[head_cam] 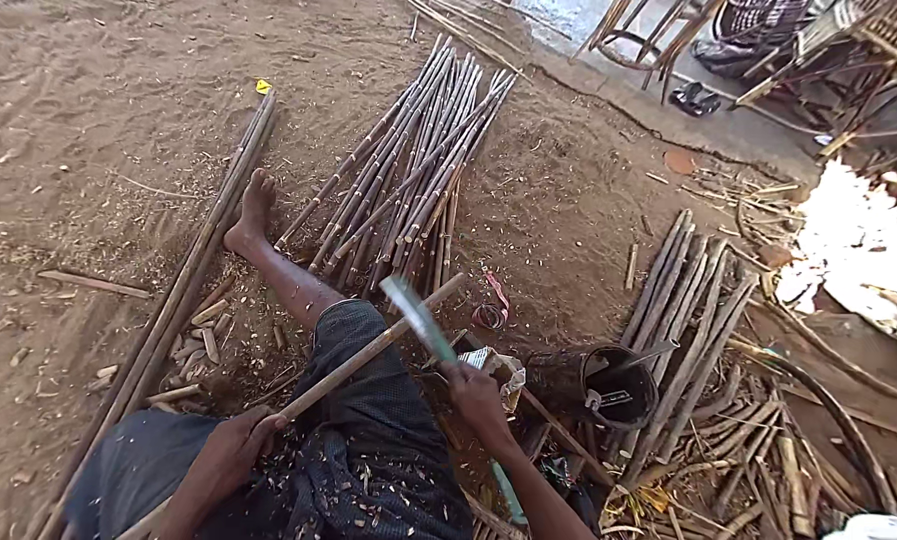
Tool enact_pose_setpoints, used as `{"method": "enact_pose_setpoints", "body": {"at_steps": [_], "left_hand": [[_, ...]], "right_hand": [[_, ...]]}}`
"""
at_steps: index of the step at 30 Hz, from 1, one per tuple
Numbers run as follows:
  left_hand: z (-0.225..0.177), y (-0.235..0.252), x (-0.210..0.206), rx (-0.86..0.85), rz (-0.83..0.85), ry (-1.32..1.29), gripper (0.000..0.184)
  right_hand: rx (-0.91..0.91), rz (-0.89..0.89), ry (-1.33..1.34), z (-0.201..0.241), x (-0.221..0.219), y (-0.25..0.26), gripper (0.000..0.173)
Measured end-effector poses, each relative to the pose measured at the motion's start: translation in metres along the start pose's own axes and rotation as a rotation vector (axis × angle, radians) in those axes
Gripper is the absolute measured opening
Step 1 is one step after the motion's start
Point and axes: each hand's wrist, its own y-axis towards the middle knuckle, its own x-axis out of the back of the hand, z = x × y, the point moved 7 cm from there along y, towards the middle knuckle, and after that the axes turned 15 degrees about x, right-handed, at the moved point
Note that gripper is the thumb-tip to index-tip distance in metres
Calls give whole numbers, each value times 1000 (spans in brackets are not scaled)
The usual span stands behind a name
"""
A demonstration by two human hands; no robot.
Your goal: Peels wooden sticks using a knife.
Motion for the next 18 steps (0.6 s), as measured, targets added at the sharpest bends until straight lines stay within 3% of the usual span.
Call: {"method": "enact_pose_setpoints", "body": {"at_steps": [2, 5, 8, 9, 12, 13, 16, 18], "left_hand": [[0, -2, -2, 13, 21, -34, 36], [8, 0, 4, 24, 34, -89, 31], [6, 2, 3, 10, -34, -62, 38], [4, 0, 1, 16, -57, -58, 37], [1, 3, 3, 15, -88, -57, 38], [1, 4, 3, 20, -72, -62, 37], [4, 6, -2, 42, -12, -98, 35], [2, 6, -1, 51, 17, -119, 33]], "right_hand": [[-16, -79, 25, -4, 2, 2, 52], [52, 106, 44, 3, -13, -9, 48], [-21, -62, 39, -13, 14, 6, 51], [-17, -37, 35, -13, 10, 3, 52], [130, 292, -120, 14, -21, -21, 56], [121, 265, -106, 13, -20, -20, 56], [0, -77, 40, -13, 3, 4, 50], [83, 91, -35, -1, -15, -6, 52]]}}
